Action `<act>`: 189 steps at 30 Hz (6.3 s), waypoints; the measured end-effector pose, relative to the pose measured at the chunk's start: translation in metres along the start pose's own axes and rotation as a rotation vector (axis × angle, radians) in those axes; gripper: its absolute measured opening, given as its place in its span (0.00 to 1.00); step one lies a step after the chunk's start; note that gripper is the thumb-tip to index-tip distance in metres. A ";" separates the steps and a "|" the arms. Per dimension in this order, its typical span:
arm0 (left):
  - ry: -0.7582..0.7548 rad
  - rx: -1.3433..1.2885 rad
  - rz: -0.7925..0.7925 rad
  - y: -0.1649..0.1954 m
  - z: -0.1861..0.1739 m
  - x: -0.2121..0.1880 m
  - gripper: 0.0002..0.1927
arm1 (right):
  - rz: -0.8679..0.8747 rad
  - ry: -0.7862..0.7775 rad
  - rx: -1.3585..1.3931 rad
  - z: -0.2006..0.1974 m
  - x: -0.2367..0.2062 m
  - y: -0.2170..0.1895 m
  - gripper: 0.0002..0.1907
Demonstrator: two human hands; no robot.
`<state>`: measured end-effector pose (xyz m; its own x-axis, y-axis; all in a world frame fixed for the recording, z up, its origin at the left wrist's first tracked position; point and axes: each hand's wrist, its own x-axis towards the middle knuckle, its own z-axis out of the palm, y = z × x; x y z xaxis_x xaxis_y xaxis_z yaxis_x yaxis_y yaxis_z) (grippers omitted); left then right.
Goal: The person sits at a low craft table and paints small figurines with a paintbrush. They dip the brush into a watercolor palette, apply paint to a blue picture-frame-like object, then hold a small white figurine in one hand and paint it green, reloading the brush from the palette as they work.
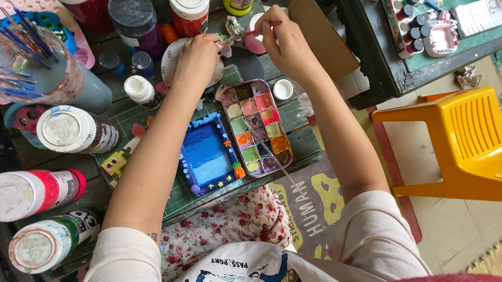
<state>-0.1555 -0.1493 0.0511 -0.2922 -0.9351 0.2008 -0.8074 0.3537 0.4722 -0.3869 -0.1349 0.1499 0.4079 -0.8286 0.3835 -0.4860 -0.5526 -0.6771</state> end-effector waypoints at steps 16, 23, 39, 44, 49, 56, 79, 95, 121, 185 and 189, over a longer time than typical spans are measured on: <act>0.027 0.054 0.112 -0.002 0.001 -0.002 0.10 | -0.115 0.204 -0.083 0.016 -0.004 0.012 0.09; 0.027 0.071 0.132 0.000 -0.002 -0.002 0.09 | -0.048 0.269 -0.055 0.021 -0.006 0.008 0.10; 0.105 0.192 0.020 0.018 -0.009 0.004 0.08 | 0.041 0.379 0.061 0.014 -0.021 0.022 0.09; 0.181 0.352 -0.114 0.027 -0.002 0.022 0.06 | 0.199 0.489 0.636 -0.004 -0.042 0.036 0.11; 0.157 0.449 -0.105 0.036 0.001 0.027 0.09 | 0.312 0.516 0.825 -0.015 -0.071 0.028 0.13; 0.208 -0.253 -0.167 0.043 -0.034 -0.004 0.15 | 0.389 0.546 1.098 -0.025 -0.094 -0.017 0.13; 0.602 -1.278 -0.547 0.049 -0.109 -0.426 0.08 | 0.101 0.060 0.448 0.123 -0.207 -0.221 0.08; 0.635 -1.109 -0.585 0.035 -0.097 -0.476 0.11 | -0.007 0.112 -0.372 0.270 -0.139 -0.262 0.31; 0.203 -2.195 -0.389 0.133 -0.091 -0.360 0.34 | -0.018 0.228 0.010 0.117 -0.240 -0.279 0.26; 0.067 -2.056 -0.388 0.136 -0.082 -0.323 0.36 | 0.028 0.091 -0.182 0.019 -0.178 -0.139 0.06; 0.070 -2.049 -0.381 0.137 -0.083 -0.322 0.36 | 0.042 0.148 -0.152 0.021 -0.187 -0.123 0.05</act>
<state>-0.1297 0.2026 0.1225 -0.2315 -0.9662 -0.1129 0.8068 -0.2556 0.5327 -0.3875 0.0901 0.1484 0.2722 -0.8492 0.4524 -0.6161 -0.5150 -0.5960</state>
